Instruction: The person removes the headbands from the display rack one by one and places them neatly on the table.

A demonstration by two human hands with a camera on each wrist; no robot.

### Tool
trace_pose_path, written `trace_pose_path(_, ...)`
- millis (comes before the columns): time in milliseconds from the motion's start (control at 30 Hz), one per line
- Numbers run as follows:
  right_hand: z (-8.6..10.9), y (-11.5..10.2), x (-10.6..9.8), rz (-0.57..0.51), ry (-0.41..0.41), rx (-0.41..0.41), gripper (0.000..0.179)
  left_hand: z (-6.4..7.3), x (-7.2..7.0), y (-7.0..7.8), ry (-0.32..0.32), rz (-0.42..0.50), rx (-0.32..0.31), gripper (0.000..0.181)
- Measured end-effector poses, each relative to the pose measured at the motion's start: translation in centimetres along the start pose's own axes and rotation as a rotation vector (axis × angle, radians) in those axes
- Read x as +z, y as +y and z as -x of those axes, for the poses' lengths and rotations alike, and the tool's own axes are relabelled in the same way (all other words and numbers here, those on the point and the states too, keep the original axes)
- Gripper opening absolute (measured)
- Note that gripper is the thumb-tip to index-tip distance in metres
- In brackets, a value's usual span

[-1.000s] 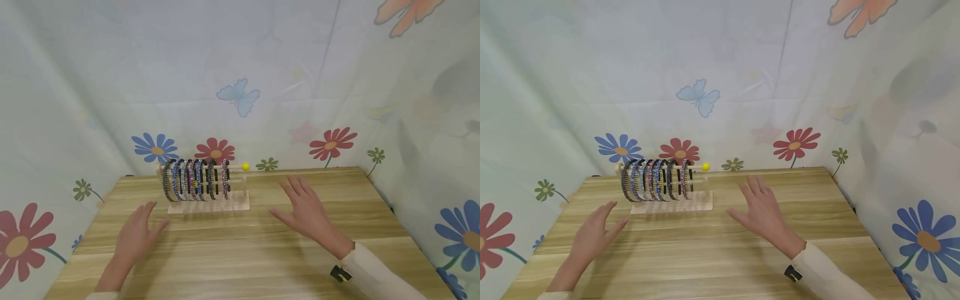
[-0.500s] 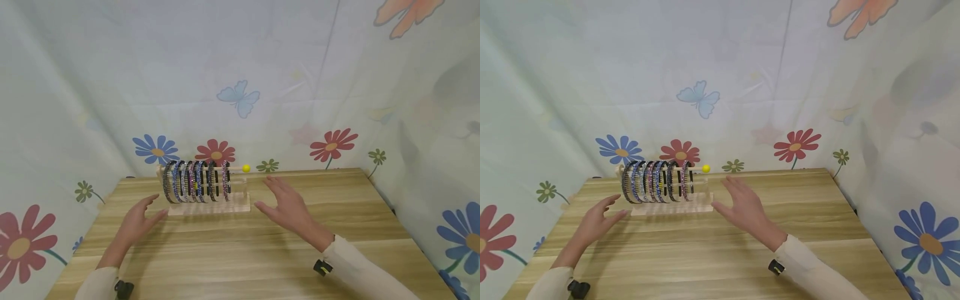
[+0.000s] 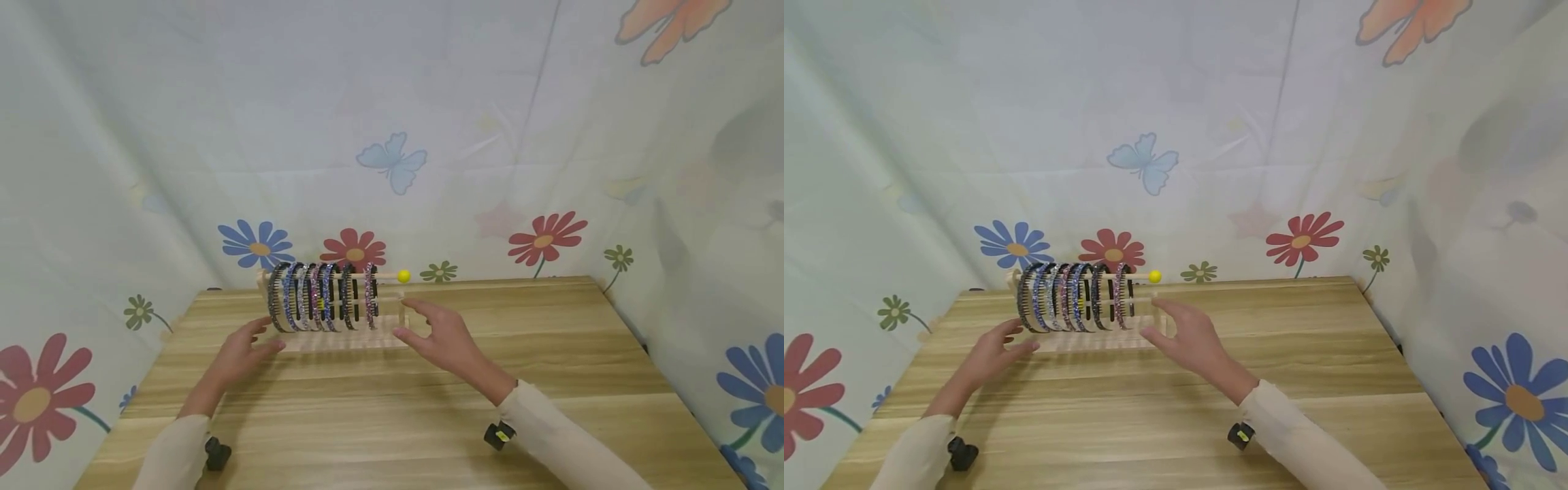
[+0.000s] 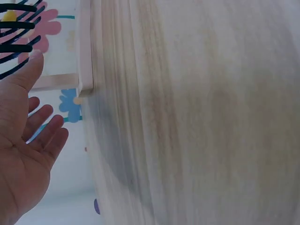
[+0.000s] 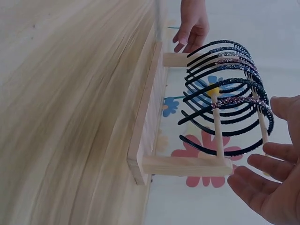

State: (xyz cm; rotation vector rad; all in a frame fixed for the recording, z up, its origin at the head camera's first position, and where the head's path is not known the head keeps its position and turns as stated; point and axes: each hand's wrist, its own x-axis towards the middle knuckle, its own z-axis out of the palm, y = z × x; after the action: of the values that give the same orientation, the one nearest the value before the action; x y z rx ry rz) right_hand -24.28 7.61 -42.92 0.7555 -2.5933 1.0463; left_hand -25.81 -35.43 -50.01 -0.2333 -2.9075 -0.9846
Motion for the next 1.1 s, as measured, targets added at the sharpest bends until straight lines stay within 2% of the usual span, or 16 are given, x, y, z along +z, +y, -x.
trace_pose_path(167,-0.3,0.3,1.1,-0.119,-0.034,0.022,0.05,-0.5,0.7,-0.3,-0.039,0.012,-0.047,0.076)
trace_pose_path(333,-0.3,0.5,1.8,-0.209,-0.041,0.036,0.047,-0.9,1.4,-0.6,-0.059,0.0,-0.032,0.075)
trace_pose_path(733,-1.0,0.1,3.5,-0.342,-0.074,0.117,0.043,-1.4,1.6,-1.4,-0.025,-0.033,-0.014,0.062)
trace_pose_path(1000,-1.9,-0.9,3.9,-0.374,-0.066,0.154,0.045,-1.8,1.9,-1.7,-0.001,-0.026,-0.01,0.046)
trace_pose_path(1100,-2.3,-1.4,3.9,-0.39,-0.057,0.169,0.042,-2.0,1.9,-1.7,0.013,-0.04,0.009,0.038)
